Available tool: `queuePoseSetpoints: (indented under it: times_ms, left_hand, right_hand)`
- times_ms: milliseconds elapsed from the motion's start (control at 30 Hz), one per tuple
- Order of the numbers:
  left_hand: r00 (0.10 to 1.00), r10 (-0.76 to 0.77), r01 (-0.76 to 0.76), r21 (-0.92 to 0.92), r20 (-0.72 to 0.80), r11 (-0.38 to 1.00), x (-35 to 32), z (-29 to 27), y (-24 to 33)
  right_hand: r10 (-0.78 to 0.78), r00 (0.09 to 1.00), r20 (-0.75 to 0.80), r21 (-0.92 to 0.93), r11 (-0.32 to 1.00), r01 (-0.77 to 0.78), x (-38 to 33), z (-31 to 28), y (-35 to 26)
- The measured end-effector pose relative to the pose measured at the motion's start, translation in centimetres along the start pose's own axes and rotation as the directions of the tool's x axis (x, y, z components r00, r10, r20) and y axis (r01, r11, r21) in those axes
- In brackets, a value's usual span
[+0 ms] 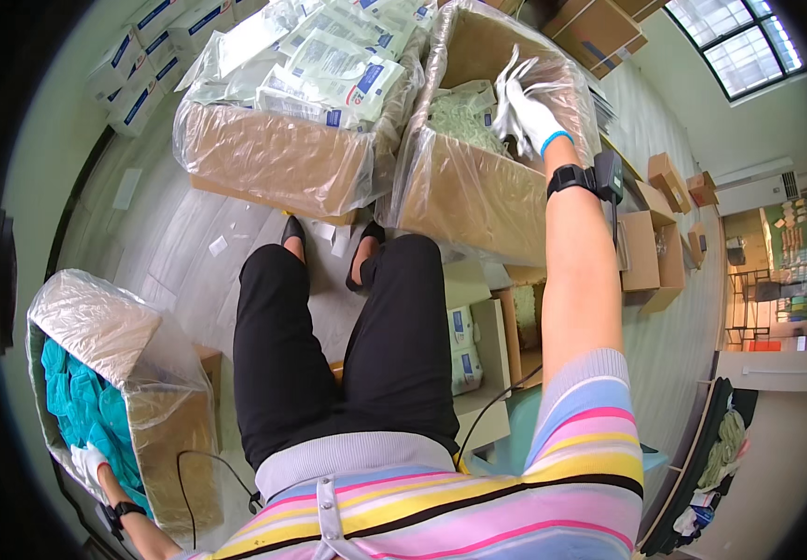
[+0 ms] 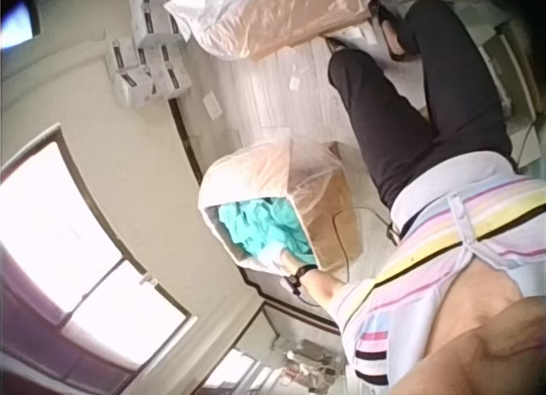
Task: Unpacking medical masks from plastic packaging and preparing them for distribution or use.
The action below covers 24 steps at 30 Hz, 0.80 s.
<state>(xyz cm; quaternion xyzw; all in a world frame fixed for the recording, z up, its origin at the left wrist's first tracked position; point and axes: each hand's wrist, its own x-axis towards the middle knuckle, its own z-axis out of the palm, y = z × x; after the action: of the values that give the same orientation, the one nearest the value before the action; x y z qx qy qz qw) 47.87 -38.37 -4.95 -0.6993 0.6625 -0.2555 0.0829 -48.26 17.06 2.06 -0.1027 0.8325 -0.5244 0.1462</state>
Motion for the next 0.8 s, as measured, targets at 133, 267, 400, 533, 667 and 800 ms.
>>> queuePoseSetpoints:
  times_ms: [133,267,400,533,667,800]
  left_hand:
    - [0.95,0.137,-0.176,-0.119,-0.28,0.977,-0.6,-7.6,5.3]
    - [0.91,0.175,-0.321,-0.371,-0.376,0.871,-4.6,-20.4,12.6]
    - [0.879,0.271,-0.475,-0.673,-0.392,0.566,-7.0,-22.7,19.9]
    - [0.899,0.337,-0.403,-0.832,-0.281,0.381,-14.1,-26.2,26.6]
    - [0.768,0.532,-0.495,-0.858,-0.357,0.138,-18.0,-25.5,31.5]
    - [0.66,0.67,-0.521,-0.85,-0.34,0.081,-20.9,-25.7,31.2]
  right_hand:
    - [0.245,0.907,-0.342,-0.08,0.954,-0.289,-1.5,-4.4,2.6]
    - [0.222,0.925,-0.308,0.348,0.931,-0.107,-2.8,-4.8,7.0]
    - [-0.505,0.86,0.08,-0.792,0.491,0.362,-6.8,-5.2,13.2]
    - [-0.117,0.992,-0.041,0.073,0.99,0.12,-18.0,-0.7,15.9]
    - [0.298,0.749,0.592,0.717,0.23,-0.658,-27.9,-1.9,31.7]
    - [0.798,0.557,0.228,0.553,0.365,-0.749,-37.2,6.5,34.5]
